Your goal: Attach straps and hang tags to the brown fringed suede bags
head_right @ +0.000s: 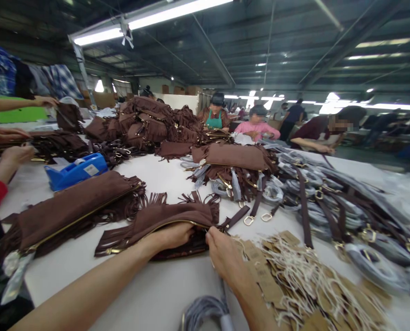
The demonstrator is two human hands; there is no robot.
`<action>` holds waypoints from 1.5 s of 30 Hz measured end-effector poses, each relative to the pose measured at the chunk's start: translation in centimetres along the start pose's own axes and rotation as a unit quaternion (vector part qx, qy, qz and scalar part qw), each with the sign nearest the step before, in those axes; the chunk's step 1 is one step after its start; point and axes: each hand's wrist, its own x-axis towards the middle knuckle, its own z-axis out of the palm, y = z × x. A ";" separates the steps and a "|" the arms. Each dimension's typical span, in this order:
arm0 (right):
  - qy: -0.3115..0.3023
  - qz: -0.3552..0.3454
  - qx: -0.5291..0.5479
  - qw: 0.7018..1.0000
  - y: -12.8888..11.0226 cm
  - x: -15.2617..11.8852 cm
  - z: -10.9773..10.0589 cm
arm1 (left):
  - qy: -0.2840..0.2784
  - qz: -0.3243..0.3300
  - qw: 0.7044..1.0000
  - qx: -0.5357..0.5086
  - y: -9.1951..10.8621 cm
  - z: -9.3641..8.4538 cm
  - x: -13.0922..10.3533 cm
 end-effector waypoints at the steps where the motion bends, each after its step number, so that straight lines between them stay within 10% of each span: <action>1: -0.001 0.002 -0.006 1.000 0.0 0.1 0.0 | -0.001 0.003 1.000 0.000 -0.1 0.3 0.0; 9: -0.013 0.010 -0.042 0.999 0.0 0.3 -0.4 | -0.072 0.023 0.997 0.015 0.6 0.1 0.5; 23: -0.079 0.032 -0.186 0.979 -3.5 -0.6 -2.8 | 0.008 -0.078 0.997 -0.005 0.6 1.1 -0.1; 45: -0.035 0.060 -0.252 0.965 -4.5 0.5 0.2 | 0.024 -0.072 0.990 -0.117 1.4 1.2 -0.1</action>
